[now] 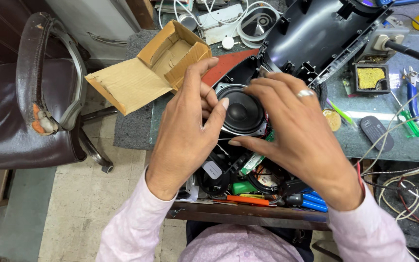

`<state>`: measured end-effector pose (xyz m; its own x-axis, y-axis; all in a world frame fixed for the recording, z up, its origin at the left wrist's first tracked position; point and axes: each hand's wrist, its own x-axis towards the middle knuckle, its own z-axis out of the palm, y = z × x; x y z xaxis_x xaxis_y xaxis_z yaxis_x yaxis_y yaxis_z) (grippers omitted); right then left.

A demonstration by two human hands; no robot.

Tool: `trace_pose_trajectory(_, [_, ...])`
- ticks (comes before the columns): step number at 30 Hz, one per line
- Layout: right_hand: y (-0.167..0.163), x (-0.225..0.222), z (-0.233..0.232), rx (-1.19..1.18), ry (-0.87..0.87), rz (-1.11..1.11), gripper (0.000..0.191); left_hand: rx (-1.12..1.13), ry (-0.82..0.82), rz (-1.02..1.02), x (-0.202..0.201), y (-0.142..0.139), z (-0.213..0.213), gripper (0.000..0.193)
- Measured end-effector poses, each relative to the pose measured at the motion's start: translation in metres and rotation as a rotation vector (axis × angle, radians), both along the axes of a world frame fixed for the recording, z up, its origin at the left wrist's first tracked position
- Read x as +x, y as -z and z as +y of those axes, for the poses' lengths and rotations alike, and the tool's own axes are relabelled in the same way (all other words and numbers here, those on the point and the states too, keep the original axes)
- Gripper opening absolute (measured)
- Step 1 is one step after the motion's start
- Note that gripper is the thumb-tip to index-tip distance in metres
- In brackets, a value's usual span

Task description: The person works on a disassembled electronic device, using a soldering iron to attach wires to a circuit board and a speaker. They then connect a USB cable to the board, causing LEDs to light up, and apply a substance from a small container to the board with a tool.

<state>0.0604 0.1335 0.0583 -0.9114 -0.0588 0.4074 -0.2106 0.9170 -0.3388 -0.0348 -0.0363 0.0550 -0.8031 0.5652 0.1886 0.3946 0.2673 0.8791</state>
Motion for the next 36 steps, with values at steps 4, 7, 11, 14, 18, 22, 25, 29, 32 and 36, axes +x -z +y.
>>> trace_pose_trajectory(4, [-0.002, -0.025, -0.002, 0.111, -0.117, -0.032, 0.087, 0.030, -0.056, 0.038, -0.001, 0.006, -0.006, 0.051])
trace_pose_trajectory(7, [-0.001, -0.044, -0.004, 0.143, -0.138, -0.163, 0.098, 0.063, -0.047, 0.071, -0.003, 0.011, -0.013, 0.050])
trace_pose_trajectory(11, [0.000, -0.058, -0.002, 0.135, -0.051, -0.393, 0.097, 0.049, -0.024, 0.028, -0.008, 0.015, -0.026, 0.045])
trace_pose_trajectory(14, [0.001, -0.060, 0.003, 0.018, -0.080, -0.380, 0.104, 0.058, -0.007, 0.053, -0.016, 0.018, -0.032, 0.041])
trace_pose_trajectory(18, [0.003, -0.057, 0.008, -0.127, -0.099, -0.321, 0.110, 0.028, 0.035, 0.044, -0.025, 0.020, -0.035, 0.036])
trace_pose_trajectory(22, [0.004, -0.052, 0.015, -0.281, -0.103, -0.265, 0.109, -0.032, 0.172, 0.057, -0.030, 0.016, -0.035, 0.040])
trace_pose_trajectory(25, [0.006, -0.050, 0.019, -0.385, -0.136, -0.208, 0.102, -0.072, 0.265, 0.142, -0.035, 0.012, -0.036, 0.050])
trace_pose_trajectory(29, [0.013, -0.046, 0.022, -0.459, -0.159, -0.104, 0.099, -0.082, 0.292, 0.188, -0.042, 0.015, -0.033, 0.064])
trace_pose_trajectory(32, [0.020, -0.045, 0.024, -0.532, -0.172, -0.060, 0.097, -0.003, 0.301, 0.186, -0.045, 0.023, -0.025, 0.068])
trace_pose_trajectory(36, [0.027, -0.043, 0.026, -0.660, -0.205, -0.030, 0.101, 0.127, 0.352, 0.139, -0.047, 0.034, -0.018, 0.069])
